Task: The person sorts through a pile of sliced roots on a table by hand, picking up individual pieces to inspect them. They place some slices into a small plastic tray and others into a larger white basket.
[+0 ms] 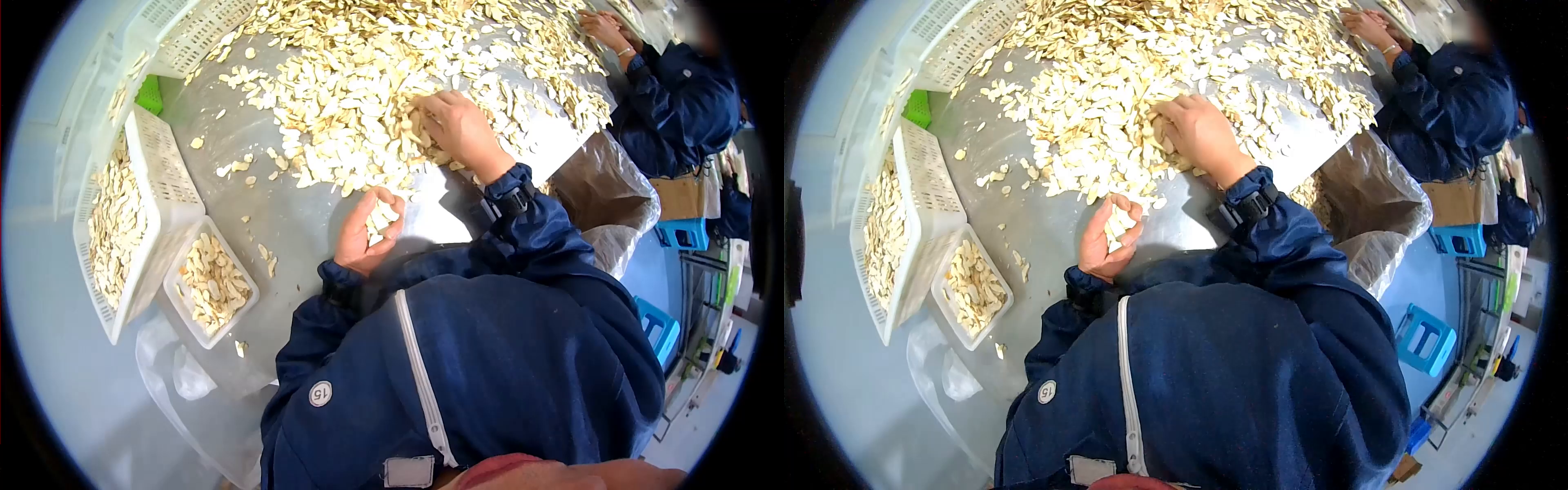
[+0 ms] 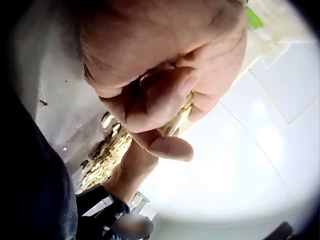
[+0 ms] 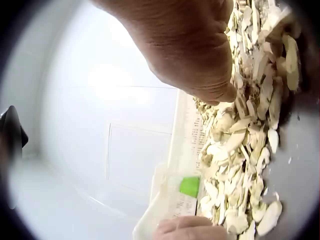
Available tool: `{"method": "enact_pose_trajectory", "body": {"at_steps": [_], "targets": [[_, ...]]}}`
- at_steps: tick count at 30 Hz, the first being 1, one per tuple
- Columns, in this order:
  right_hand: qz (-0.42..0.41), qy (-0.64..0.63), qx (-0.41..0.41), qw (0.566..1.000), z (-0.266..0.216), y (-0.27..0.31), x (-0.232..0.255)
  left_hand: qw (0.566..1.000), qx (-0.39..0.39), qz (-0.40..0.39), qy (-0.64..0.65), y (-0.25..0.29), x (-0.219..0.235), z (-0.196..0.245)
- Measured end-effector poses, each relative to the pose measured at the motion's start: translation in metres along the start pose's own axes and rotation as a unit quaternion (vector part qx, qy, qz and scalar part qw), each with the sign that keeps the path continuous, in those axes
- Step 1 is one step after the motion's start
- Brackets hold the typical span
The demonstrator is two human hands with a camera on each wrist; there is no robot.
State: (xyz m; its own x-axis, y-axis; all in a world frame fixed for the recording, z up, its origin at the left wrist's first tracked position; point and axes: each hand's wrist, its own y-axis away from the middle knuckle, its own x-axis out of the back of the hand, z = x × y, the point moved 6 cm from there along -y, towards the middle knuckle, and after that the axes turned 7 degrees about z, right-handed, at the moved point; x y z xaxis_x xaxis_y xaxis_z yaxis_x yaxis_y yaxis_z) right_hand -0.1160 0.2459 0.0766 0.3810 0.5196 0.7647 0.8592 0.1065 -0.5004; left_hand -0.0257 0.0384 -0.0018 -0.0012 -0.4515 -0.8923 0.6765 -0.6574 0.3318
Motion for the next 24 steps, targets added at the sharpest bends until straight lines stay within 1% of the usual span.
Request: {"method": "enact_pose_trajectory", "body": {"at_steps": [1, 2, 5, 6, 7, 9, 10, 13, 17, 18, 21, 22, 24], "targets": [[-0.025, -0.011, 0.004, 1.0, -0.006, 0.0, -0.004, 1.0, -0.002, 0.004, 0.0, 0.0, 0.001, 0.0], [-0.026, -0.059, 0.014, 0.998, -0.016, 0.005, -0.002, 1.0, -0.003, 0.007, 0.002, 0.0, 0.002, 0.0], [-0.035, -0.065, 0.068, 0.995, -0.024, 0.023, 0.01, 1.0, 0.007, 0.012, -0.007, 0.001, 0.003, -0.001], [-0.024, -0.077, 0.034, 0.996, -0.013, 0.026, 0.012, 1.0, 0.012, 0.013, -0.012, 0.0, 0.004, -0.001], [-0.022, -0.039, -0.049, 0.998, 0.003, 0.031, 0.015, 1.0, 0.011, 0.011, -0.014, 0.0, 0.004, -0.001], [-0.027, 0.005, -0.125, 0.992, 0.023, 0.033, 0.021, 1.0, 0.012, 0.006, -0.021, -0.001, 0.004, -0.001], [-0.024, 0.015, -0.115, 0.993, 0.025, 0.031, 0.02, 1.0, 0.012, 0.004, -0.02, -0.002, 0.003, -0.002], [-0.018, -0.027, -0.035, 0.999, 0.004, 0.019, 0.009, 1.0, 0.012, 0.003, -0.021, -0.002, 0.002, -0.002], [-0.057, -0.022, -0.067, 0.996, -0.014, 0.01, -0.008, 1.0, 0.004, 0.014, -0.026, 0.002, 0.001, 0.0], [-0.064, -0.039, -0.085, 0.994, -0.015, 0.009, -0.007, 0.999, 0.004, 0.016, -0.029, 0.002, 0.001, 0.001], [-0.081, -0.074, -0.092, 0.99, -0.009, 0.013, -0.001, 1.0, 0.002, 0.015, -0.025, 0.002, 0.0, 0.001], [-0.079, -0.057, -0.065, 0.993, -0.009, 0.018, 0.005, 1.0, 0.003, 0.011, -0.027, 0.001, 0.001, 0.0], [-0.099, -0.084, 0.009, 0.992, -0.013, 0.03, 0.019, 1.0, 0.005, 0.002, -0.03, -0.001, 0.002, -0.001]]}}
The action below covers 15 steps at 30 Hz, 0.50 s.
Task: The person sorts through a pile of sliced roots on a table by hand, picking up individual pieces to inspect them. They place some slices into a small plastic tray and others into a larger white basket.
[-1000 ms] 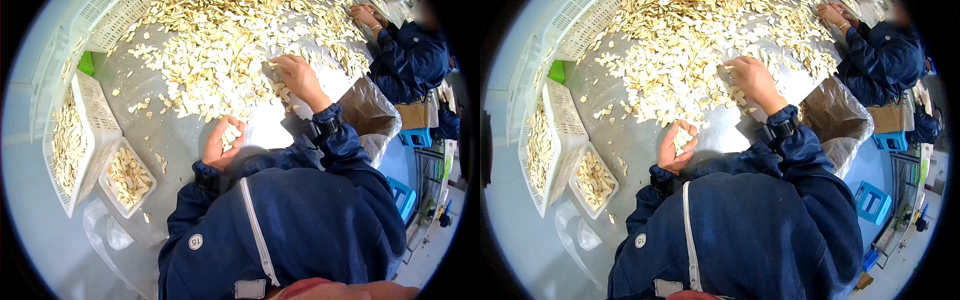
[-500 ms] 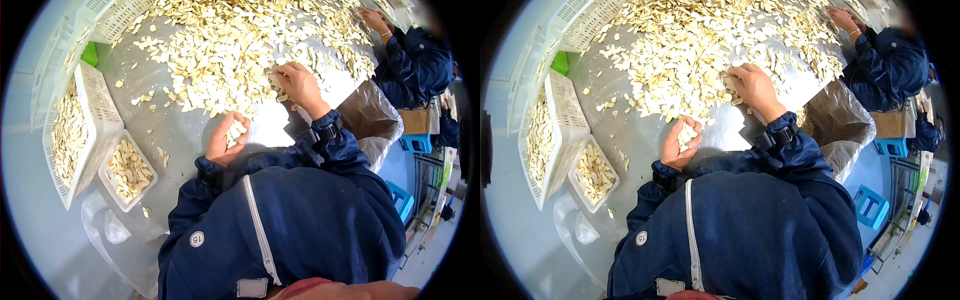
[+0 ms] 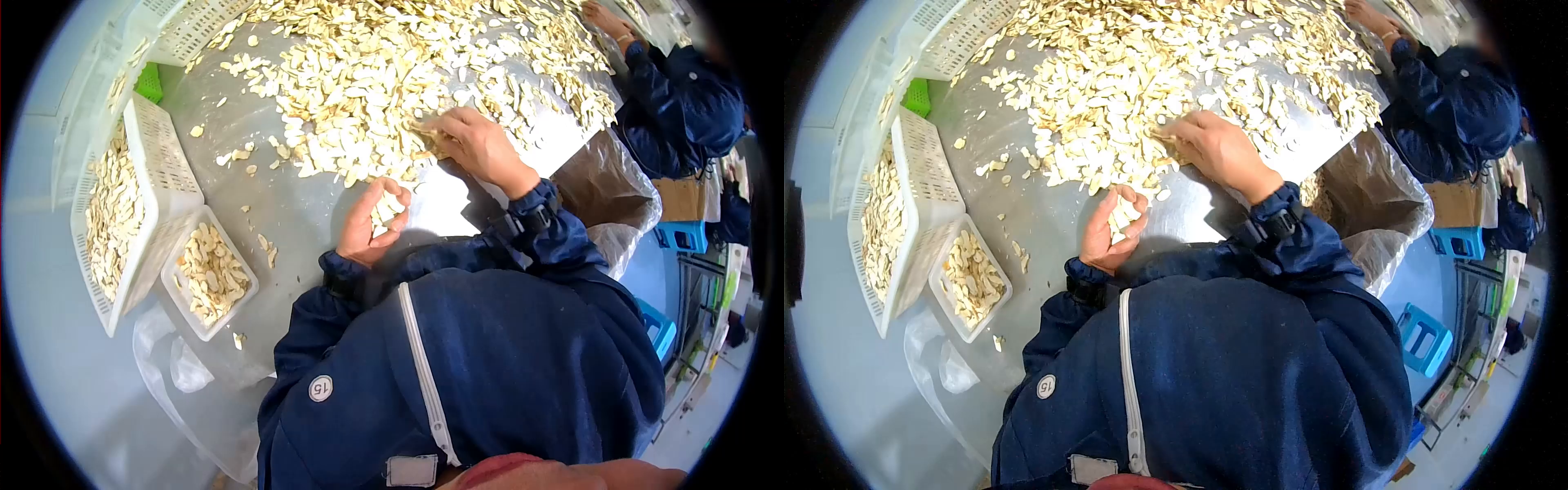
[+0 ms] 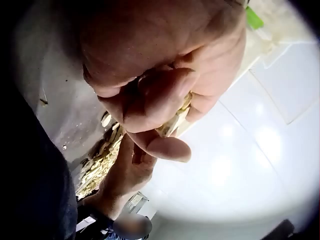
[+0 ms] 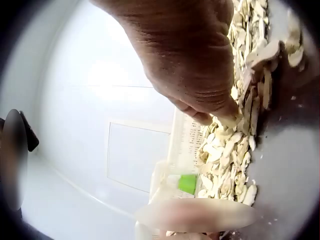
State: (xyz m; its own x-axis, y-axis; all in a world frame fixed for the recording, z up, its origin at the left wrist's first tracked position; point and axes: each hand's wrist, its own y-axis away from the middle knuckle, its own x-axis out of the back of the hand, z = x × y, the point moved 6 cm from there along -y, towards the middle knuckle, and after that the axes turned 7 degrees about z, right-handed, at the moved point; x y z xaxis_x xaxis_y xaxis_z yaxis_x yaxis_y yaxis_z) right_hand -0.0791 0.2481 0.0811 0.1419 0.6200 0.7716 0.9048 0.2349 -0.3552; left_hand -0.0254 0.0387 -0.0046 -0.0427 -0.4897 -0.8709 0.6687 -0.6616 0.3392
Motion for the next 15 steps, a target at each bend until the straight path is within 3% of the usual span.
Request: {"method": "enact_pose_trajectory", "body": {"at_steps": [2, 6, 11, 15], "targets": [[-0.013, -0.041, 0.029, 0.999, -0.012, 0.012, 0.016, 1.0, 0.003, 0.007, 0.01, -0.001, 0.0, -0.001], [0.07, 0.026, -0.179, 0.981, 0.036, 0.034, 0.038, 1.0, 0.004, 0.011, 0.017, 0.0, -0.003, 0.0], [0.062, 0.007, -0.138, 0.989, 0.014, 0.024, 0.015, 1.0, 0.002, 0.013, 0.012, 0.0, -0.002, 0.0], [0.06, 0.089, -0.108, 0.988, -0.001, 0.006, -0.008, 0.999, -0.001, 0.035, 0.001, 0.002, -0.001, 0.001]]}}
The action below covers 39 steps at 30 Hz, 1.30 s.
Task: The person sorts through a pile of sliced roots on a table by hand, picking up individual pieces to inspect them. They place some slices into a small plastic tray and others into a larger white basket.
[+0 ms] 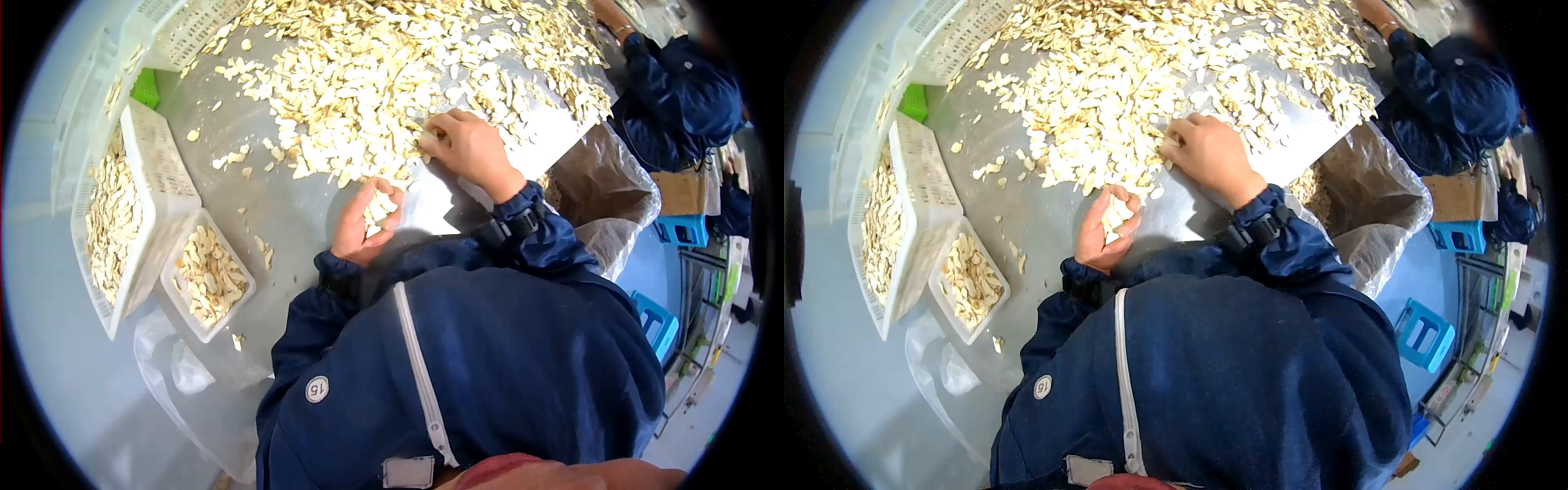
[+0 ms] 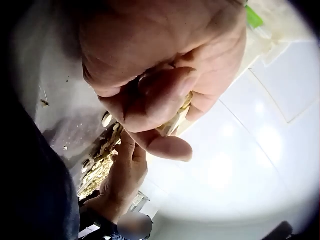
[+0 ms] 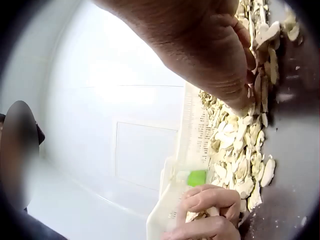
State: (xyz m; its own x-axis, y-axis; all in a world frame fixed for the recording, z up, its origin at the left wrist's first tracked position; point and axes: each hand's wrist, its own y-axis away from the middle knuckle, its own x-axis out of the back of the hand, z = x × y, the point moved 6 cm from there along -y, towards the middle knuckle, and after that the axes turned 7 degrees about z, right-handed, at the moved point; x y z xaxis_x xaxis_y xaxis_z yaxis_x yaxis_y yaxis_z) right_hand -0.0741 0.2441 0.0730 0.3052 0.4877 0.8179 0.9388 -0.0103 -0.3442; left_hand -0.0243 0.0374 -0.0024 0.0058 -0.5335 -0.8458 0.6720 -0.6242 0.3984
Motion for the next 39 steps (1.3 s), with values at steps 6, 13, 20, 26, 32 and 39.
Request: {"method": "enact_pose_trajectory", "body": {"at_steps": [6, 13, 20, 26, 32, 39], "targets": [[-0.072, 0.171, 0.069, 0.98, -0.007, -0.007, -0.016, 1.0, 0.008, -0.007, 0.023, -0.001, -0.001, -0.002], [-0.188, 0.285, 0.208, 0.916, -0.04, -0.013, -0.036, 1.0, 0.006, -0.01, 0.016, -0.002, -0.003, -0.001], [-0.229, 0.251, 0.069, 0.938, -0.011, -0.026, -0.025, 0.999, 0.003, -0.033, 0.019, -0.002, -0.002, -0.001], [-0.015, 0.071, -0.135, 0.988, 0.058, 0.005, 0.027, 1.0, -0.003, -0.008, 0.02, 0.0, -0.005, -0.001], [-0.128, -0.346, -0.103, 0.924, -0.001, 0.021, 0.017, 1.0, 0.005, -0.013, 0.017, -0.003, 0.0, -0.002], [-0.002, 0.028, 0.011, 1.0, -0.002, -0.009, 0.001, 1.0, -0.003, -0.009, 0.024, -0.003, 0.001, -0.002]]}}
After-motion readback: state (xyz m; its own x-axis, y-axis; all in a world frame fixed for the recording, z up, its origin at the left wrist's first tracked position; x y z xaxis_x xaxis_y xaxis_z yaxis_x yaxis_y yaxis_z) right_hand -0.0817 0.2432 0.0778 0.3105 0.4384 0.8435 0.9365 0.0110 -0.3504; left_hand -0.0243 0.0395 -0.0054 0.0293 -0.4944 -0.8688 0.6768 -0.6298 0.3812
